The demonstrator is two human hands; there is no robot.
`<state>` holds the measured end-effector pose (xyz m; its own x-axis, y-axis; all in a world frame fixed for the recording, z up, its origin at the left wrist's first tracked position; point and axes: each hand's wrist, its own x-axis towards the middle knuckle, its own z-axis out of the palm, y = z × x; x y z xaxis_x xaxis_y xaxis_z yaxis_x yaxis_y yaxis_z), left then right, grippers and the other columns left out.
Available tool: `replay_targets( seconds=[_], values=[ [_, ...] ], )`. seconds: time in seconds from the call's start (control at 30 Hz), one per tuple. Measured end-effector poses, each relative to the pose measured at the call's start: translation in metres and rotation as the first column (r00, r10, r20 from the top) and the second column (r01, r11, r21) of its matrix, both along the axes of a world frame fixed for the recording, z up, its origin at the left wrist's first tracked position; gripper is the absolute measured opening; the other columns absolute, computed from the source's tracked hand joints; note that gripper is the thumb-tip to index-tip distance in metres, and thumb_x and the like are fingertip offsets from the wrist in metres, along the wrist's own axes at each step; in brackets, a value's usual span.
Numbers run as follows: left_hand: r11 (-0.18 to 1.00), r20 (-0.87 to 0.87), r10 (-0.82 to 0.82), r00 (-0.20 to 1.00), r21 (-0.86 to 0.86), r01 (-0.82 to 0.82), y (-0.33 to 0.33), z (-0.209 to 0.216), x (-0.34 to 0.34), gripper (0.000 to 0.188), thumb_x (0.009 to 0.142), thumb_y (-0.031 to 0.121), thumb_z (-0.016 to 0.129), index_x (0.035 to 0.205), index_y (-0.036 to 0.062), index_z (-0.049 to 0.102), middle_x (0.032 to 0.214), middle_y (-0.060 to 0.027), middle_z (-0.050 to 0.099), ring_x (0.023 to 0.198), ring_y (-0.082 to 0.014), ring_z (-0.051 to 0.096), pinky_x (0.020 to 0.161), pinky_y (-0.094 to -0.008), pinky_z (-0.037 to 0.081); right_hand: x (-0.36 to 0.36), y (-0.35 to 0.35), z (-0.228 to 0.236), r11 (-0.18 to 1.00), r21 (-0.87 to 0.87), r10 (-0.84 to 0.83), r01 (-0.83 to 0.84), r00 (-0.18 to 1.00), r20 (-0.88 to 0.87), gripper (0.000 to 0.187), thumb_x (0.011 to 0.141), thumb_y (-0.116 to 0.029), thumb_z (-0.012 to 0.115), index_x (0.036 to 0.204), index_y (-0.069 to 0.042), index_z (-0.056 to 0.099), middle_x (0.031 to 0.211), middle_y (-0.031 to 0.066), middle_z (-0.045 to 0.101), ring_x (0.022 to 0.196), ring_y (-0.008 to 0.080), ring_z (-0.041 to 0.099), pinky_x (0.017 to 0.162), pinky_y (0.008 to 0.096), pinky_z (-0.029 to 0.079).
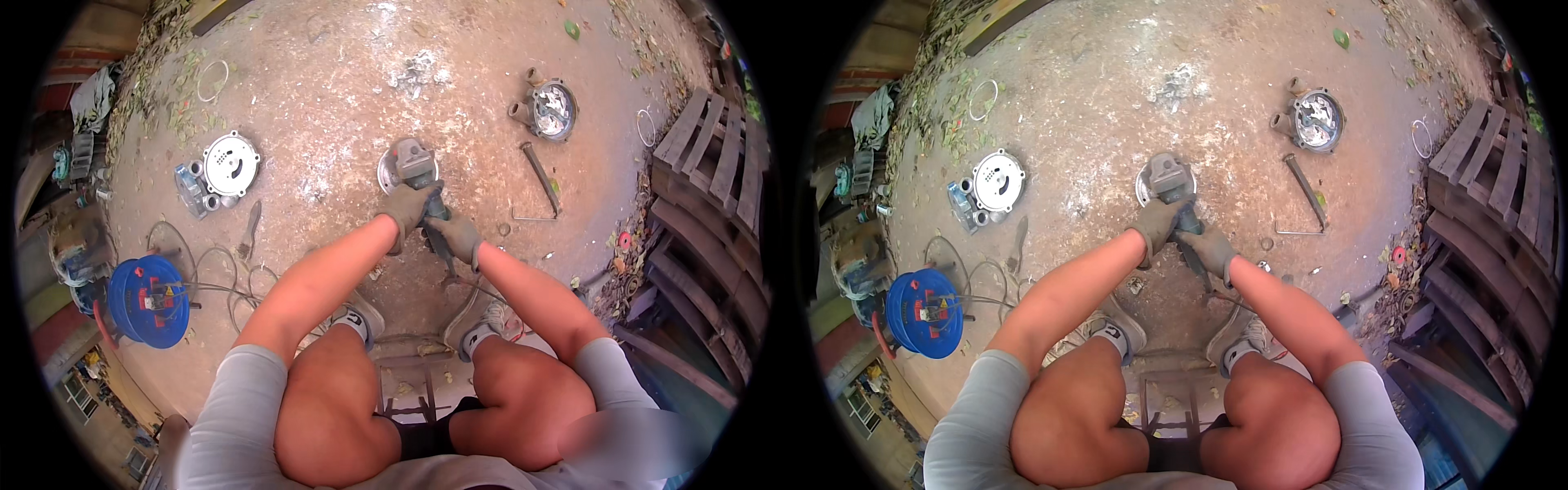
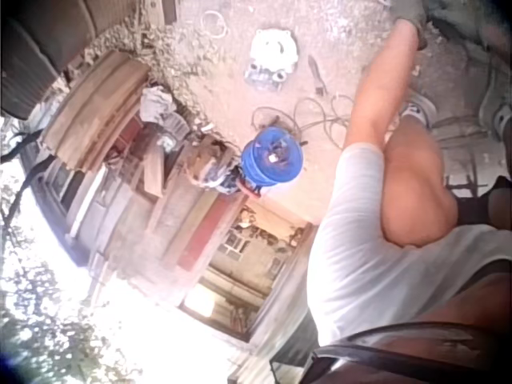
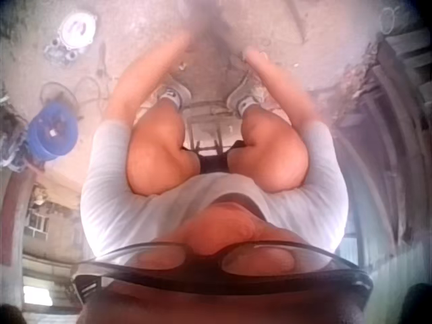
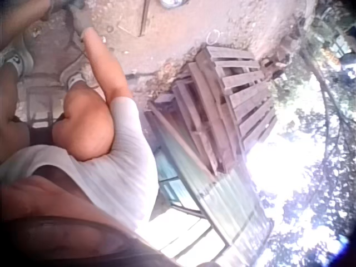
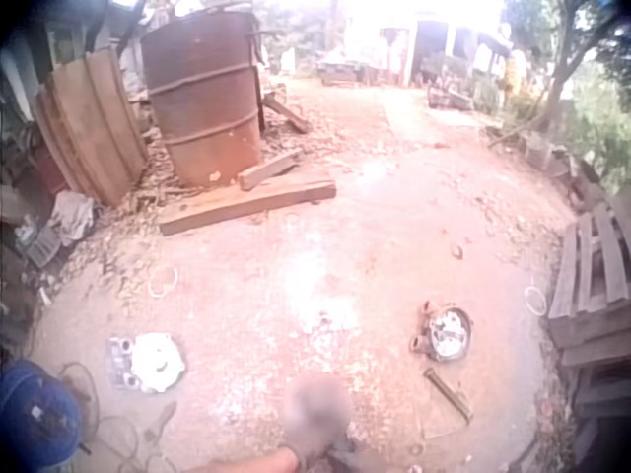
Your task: The person sits on a stool and uses an angle grinder to smooth the surface of two circular metal parts placed on the ground. The person handles the parts one at a time, rotating them to grind different sections.
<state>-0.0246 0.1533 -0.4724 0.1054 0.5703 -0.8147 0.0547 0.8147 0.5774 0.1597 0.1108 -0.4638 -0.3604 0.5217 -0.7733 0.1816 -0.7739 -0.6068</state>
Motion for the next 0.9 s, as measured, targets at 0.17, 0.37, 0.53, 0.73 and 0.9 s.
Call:
replay_targets(
  seconds=[0.17, 0.37, 0.53, 0.73, 0.9],
  values=[
    [0.970, 0.112, 0.241, 0.964, -0.026, -0.240, -0.018, -0.009, -0.019, 0.048, 0.101, 0.040, 0.080, 0.122, -0.0036, 0.078, 0.106, -0.0128, 0.081, 0.086, -0.0235, 0.078, 0.078, -0.0386, 0.061, -0.013, 0.017, -0.013, 0.927, 0.090, 0.341, -0.365, 0.918, 0.203, 0.038, 0.104, -0.028, 0.074, 0.128, 0.001, 0.069, 0.097, 0.0119, 0.078, 0.077, 0.0225, 0.075, 0.073, 0.0371, 0.061],
    [0.947, -0.051, -0.321, 0.946, 0.000, 0.321, 0.030, 0.042, 0.010, 0.059, 0.099, 0.052, 0.078, 0.117, -0.0044, 0.079, 0.105, -0.0179, 0.082, 0.090, -0.0258, 0.079, 0.082, -0.0389, 0.061, 0.000, -0.021, 0.004, 0.936, -0.109, -0.342, 0.334, 0.937, -0.069, 0.044, 0.103, -0.035, 0.075, 0.129, 0.001, 0.071, 0.100, 0.0147, 0.079, 0.084, 0.0247, 0.077, 0.074, 0.0400, 0.062],
    [0.898, -0.181, -0.430, 0.885, 0.014, 0.439, 0.022, 0.013, 0.011, 0.063, 0.103, 0.058, 0.070, 0.116, -0.0024, 0.082, 0.108, -0.0180, 0.081, 0.089, -0.0256, 0.078, 0.084, -0.0378, 0.060, 0.009, -0.016, -0.002, 0.990, 0.024, -0.142, 0.142, 0.990, 0.002, 0.042, 0.104, -0.033, 0.074, 0.131, 0.000, 0.069, 0.100, 0.0126, 0.078, 0.082, 0.0228, 0.076, 0.072, 0.0393, 0.061],
    [0.994, -0.105, 0.046, 0.993, 0.107, -0.035, -0.032, 0.015, -0.027, 0.058, 0.097, 0.051, 0.081, 0.110, -0.0059, 0.081, 0.099, -0.0153, 0.082, 0.087, -0.0233, 0.079, 0.076, -0.0388, 0.061, -0.017, -0.001, 0.002, 0.974, 0.073, 0.201, -0.213, 0.970, 0.139, 0.048, 0.095, -0.039, 0.081, 0.129, -0.006, 0.073, 0.095, 0.0126, 0.079, 0.081, 0.0199, 0.076, 0.073, 0.0365, 0.059],
    [0.999, -0.183, -0.039, 0.982, 0.003, 0.040, -0.113, -0.017, 0.000, 0.071, 0.094, 0.062, 0.080, 0.114, -0.0062, 0.081, 0.106, -0.0239, 0.082, 0.097, -0.0360, 0.080, 0.084, -0.0447, 0.060, 0.012, -0.048, 0.018, 0.960, 0.110, 0.243, -0.257, 0.962, 0.123, 0.043, 0.096, -0.025, 0.082, 0.132, -0.004, 0.071, 0.099, 0.0095, 0.080, 0.082, 0.0179, 0.075, 0.076, 0.0366, 0.061]
  ],
)
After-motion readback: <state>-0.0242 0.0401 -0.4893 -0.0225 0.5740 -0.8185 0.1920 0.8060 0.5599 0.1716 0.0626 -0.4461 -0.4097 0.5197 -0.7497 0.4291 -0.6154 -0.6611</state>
